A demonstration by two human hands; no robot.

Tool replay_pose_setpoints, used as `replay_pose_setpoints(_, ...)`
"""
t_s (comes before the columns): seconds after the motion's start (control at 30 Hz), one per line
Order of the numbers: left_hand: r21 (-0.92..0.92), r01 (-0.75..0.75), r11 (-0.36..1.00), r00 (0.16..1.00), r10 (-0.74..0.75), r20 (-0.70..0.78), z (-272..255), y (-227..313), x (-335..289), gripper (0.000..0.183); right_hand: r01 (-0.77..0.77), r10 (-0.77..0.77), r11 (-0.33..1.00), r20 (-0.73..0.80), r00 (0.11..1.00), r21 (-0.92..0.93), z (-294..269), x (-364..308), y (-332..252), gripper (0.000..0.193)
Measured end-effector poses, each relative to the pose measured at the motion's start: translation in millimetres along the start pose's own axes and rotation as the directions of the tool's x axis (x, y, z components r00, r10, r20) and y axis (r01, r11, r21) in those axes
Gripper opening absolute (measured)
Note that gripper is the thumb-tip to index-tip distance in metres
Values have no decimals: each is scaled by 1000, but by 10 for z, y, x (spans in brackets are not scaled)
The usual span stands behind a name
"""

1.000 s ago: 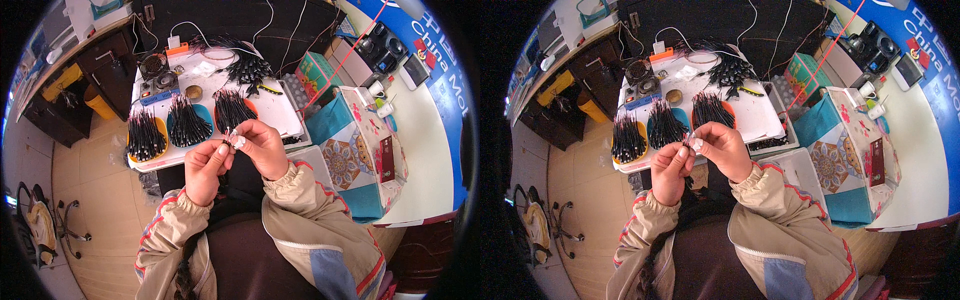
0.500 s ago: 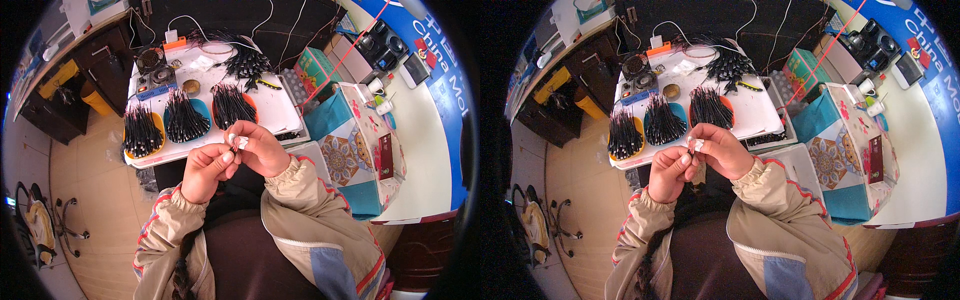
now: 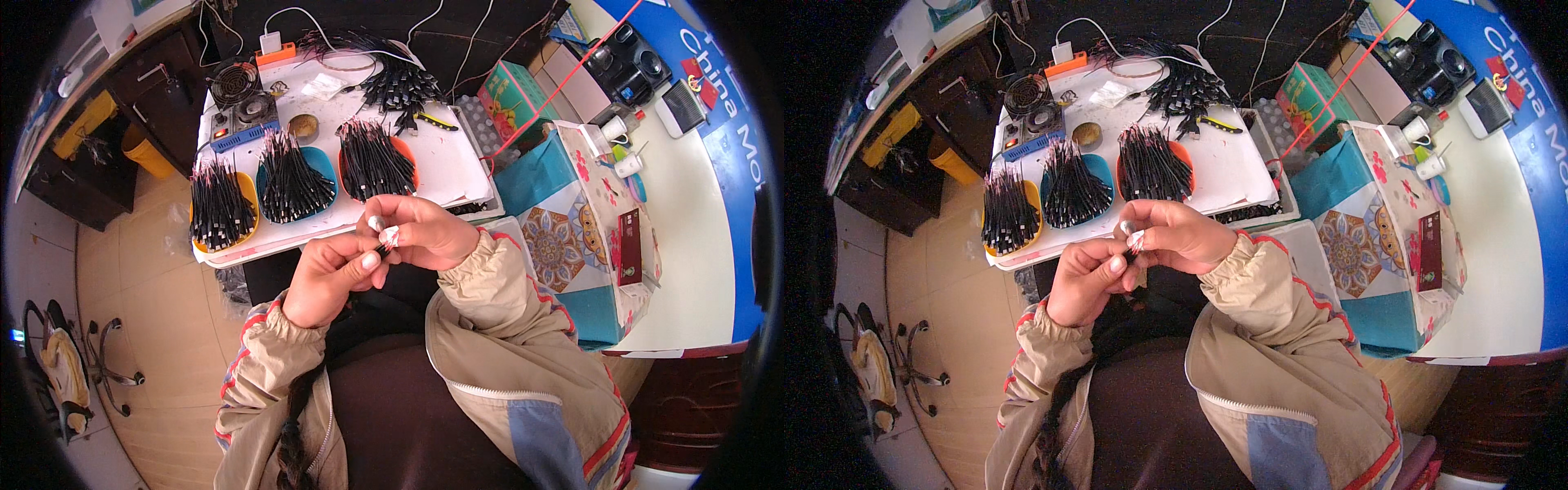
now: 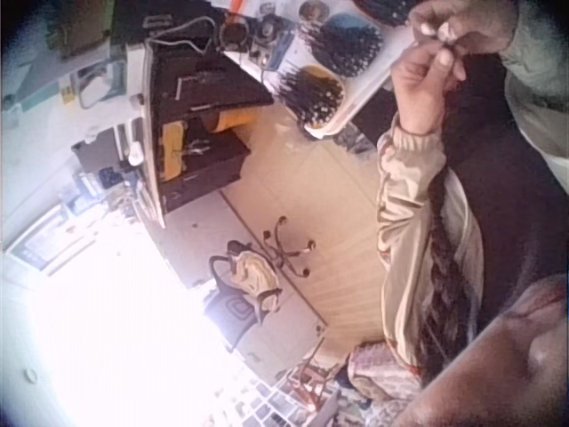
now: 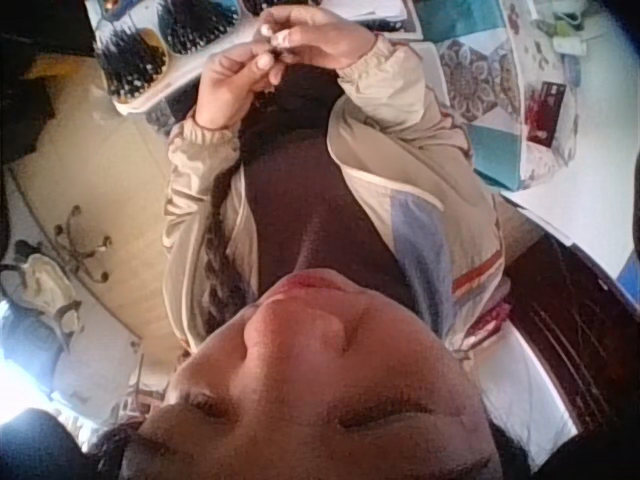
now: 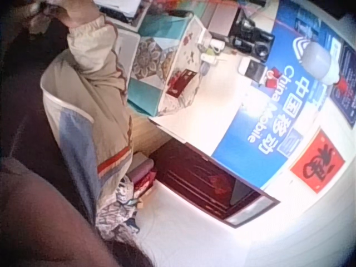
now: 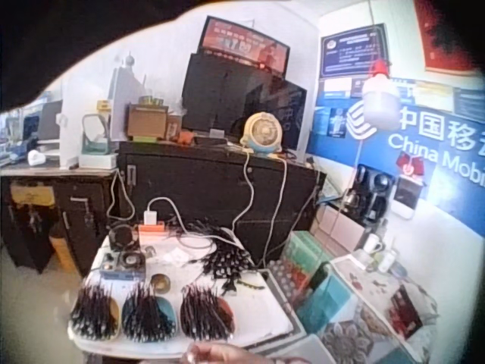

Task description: The person repeatedly picks up black cables and white connectors from trays on a table, inserts the connector into the cable end, and places the assembled unit into a nearby bin. The process is repeated continuously throughout the clip.

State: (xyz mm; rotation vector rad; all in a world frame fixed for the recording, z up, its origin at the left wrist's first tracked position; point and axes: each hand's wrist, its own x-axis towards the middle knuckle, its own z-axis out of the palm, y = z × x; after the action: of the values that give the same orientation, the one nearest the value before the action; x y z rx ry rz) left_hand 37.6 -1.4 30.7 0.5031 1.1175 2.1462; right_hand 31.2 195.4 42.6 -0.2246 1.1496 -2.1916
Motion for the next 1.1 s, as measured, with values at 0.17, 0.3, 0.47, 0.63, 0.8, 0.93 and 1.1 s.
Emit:
replay_pose_setpoints(0.17,130,-32,991,999,36,-30,-4,25,-4,18,163,-163,987,-6,987,-12,44,42,66,28)
replay_pose_setpoints(0.3,84,-82,993,997,83,-2,-5,2,-5,17,47,-68,958,64,996,285,86,56,190,26)
replay_pose_setpoints(0.47,120,-8,993,1000,10,-13,-27,14,-16,17,74,-84,964,28,996,256,28,61,212,29)
replay_pose_setpoints(0.63,92,1,996,1000,0,-10,-22,21,-34,16,50,-69,976,83,994,212,-9,63,189,38)
replay_pose_setpoints(0.8,72,43,996,999,-42,-8,-32,29,-55,17,49,-58,988,58,997,147,8,24,133,39)
replay_pose_setpoints(0.93,133,9,991,998,0,-62,-42,34,-73,19,146,-145,989,-36,989,27,89,6,148,39)
replay_pose_setpoints(1.1,157,-37,987,990,57,-128,-4,-22,-93,16,285,-301,952,-158,940,-115,198,15,250,38)
